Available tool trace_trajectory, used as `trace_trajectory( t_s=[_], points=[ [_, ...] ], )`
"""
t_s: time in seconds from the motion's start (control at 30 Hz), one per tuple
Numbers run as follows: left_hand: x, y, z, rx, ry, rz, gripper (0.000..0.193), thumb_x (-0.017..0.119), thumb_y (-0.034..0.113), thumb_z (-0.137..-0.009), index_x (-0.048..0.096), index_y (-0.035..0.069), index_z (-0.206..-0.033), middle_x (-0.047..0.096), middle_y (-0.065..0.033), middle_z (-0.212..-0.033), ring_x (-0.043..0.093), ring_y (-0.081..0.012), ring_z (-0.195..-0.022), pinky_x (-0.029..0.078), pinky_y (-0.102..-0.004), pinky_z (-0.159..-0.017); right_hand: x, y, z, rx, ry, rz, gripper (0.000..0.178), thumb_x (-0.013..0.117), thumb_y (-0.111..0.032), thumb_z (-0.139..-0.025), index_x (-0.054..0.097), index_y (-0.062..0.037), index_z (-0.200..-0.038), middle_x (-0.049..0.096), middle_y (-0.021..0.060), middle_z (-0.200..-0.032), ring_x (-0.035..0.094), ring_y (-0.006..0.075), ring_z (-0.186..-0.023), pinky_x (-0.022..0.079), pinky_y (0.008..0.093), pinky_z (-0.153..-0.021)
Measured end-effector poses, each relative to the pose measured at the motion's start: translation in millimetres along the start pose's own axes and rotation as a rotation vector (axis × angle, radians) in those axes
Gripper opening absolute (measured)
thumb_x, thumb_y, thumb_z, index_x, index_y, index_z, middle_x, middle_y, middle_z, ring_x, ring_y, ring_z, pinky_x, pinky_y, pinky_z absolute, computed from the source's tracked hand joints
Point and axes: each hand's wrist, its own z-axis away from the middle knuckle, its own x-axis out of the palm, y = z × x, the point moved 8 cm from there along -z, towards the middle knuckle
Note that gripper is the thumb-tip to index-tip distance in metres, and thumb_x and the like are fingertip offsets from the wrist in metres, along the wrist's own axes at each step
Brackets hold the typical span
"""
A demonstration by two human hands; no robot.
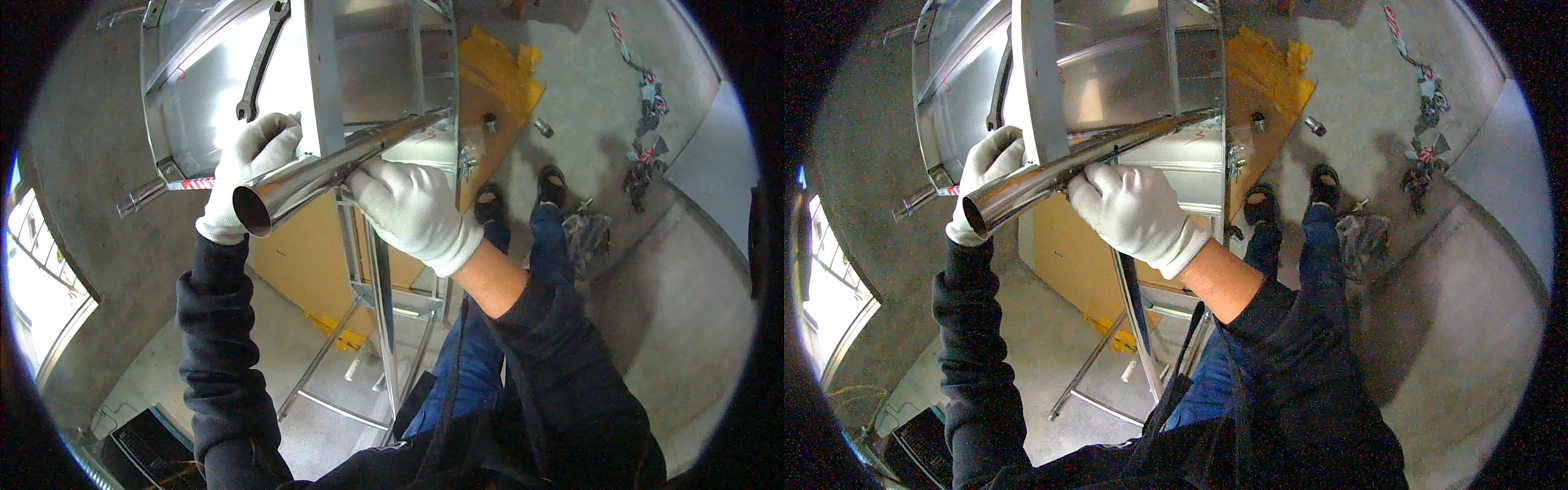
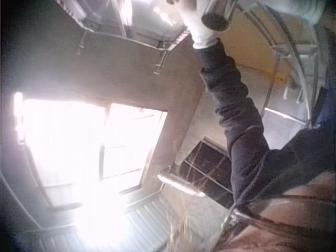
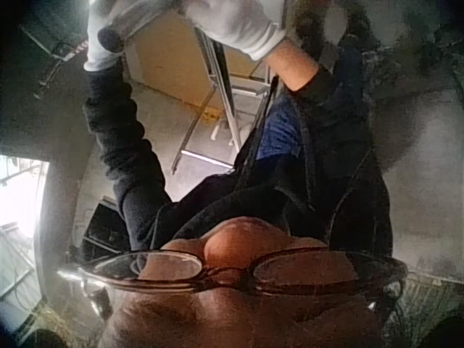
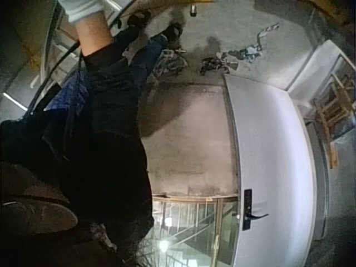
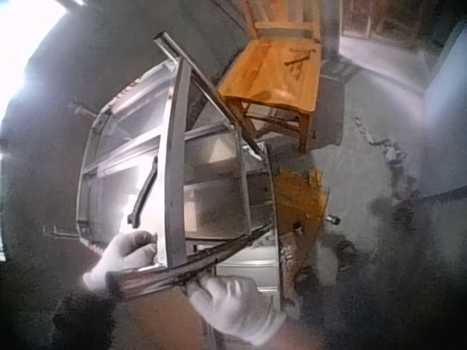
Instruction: The person assembles a metal frame by inserting a cylindrical metal tube into a joint and tightening it with a wrench. They then use a screwdriver to secure additional fasteners on the frame.
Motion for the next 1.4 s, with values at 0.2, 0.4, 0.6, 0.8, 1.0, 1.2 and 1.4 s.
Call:
trace_trajectory(
  t_s=[0.2, 0.4, 0.6, 0.8, 1.0, 1.2, 1.4],
  points=[
    [1.0, 1.4, -0.7, 0.010, 0.014, -0.001, 0.026, 0.054, 0.025, -0.092, 0.056, -0.001, -0.092, 0.049, 0.0018, -0.075, 0.045, -0.0078, -0.071, 0.040, -0.0231, -0.067, 5.2, -0.7, 3.7, 0.103, -0.052, -0.077, 0.007, 0.062, -0.016, -0.074, 0.058, -0.0112, -0.078, 0.051, 0.0043, -0.067, 0.059, 0.0224, -0.055, 0.047, 0.0334, -0.045],
    [2.5, 0.2, 0.2, -0.042, -0.005, 0.027, 0.026, 0.054, 0.025, -0.092, 0.056, -0.002, -0.092, 0.049, 0.0015, -0.075, 0.045, -0.0078, -0.071, 0.041, -0.0238, -0.067, 1.4, 6.2, 4.2, 0.069, -0.002, -0.129, 0.009, 0.063, -0.015, -0.073, 0.058, -0.0108, -0.078, 0.051, 0.0050, -0.068, 0.058, 0.0234, -0.056, 0.047, 0.0337, -0.045],
    [2.4, 4.3, -0.7, 0.010, 0.019, -0.016, 0.026, 0.054, 0.024, -0.092, 0.056, -0.002, -0.092, 0.048, 0.0013, -0.075, 0.045, -0.0078, -0.071, 0.041, -0.0238, -0.068, 3.7, 2.5, 5.7, 0.032, -0.115, -0.033, 0.023, 0.068, -0.011, -0.071, 0.062, -0.0062, -0.092, 0.061, 0.0091, -0.085, 0.061, 0.0262, -0.068, 0.050, 0.0354, -0.057],
    [3.0, 9.6, 1.3, -0.006, -0.028, 0.015, 0.027, 0.054, 0.025, -0.093, 0.055, -0.002, -0.092, 0.049, 0.0010, -0.077, 0.045, -0.0076, -0.073, 0.041, -0.0238, -0.070, 6.2, 6.5, 5.4, 0.173, -0.095, -0.177, 0.014, 0.068, -0.016, -0.074, 0.060, -0.0085, -0.084, 0.055, 0.0072, -0.071, 0.059, 0.0260, -0.060, 0.048, 0.0362, -0.051],
    [-1.9, -4.3, -2.3, -0.007, -0.115, -0.027, 0.034, 0.055, 0.024, -0.094, 0.053, -0.006, -0.110, 0.057, -0.0023, -0.092, 0.052, -0.0082, -0.084, 0.043, -0.0232, -0.077, 7.9, 9.9, 9.3, 0.211, -0.017, -0.261, 0.016, 0.068, -0.020, -0.078, 0.057, -0.0092, -0.082, 0.057, 0.0057, -0.070, 0.060, 0.0242, -0.057, 0.047, 0.0354, -0.047],
    [-2.8, -1.6, 0.1, 0.000, -0.106, -0.068, 0.038, 0.055, 0.025, -0.094, 0.052, -0.007, -0.114, 0.059, -0.0038, -0.097, 0.052, -0.0097, -0.090, 0.043, -0.0247, -0.082, 55.2, 5.1, 45.6, 1.193, 0.006, -1.509, 0.016, 0.062, -0.018, -0.089, 0.058, -0.0018, -0.091, 0.065, 0.0109, -0.078, 0.066, 0.0190, -0.063, 0.056, 0.0297, -0.056],
    [-4.8, -6.4, -1.1, -0.045, -0.097, -0.116, 0.039, 0.055, 0.026, -0.094, 0.051, -0.007, -0.115, 0.058, -0.0043, -0.099, 0.052, -0.0097, -0.092, 0.042, -0.0245, -0.084, 59.1, -0.8, 46.3, 1.226, 0.169, -1.565, 0.015, 0.062, -0.017, -0.089, 0.059, -0.0022, -0.090, 0.065, 0.0087, -0.072, 0.066, 0.0169, -0.059, 0.055, 0.0266, -0.050]
  ],
)
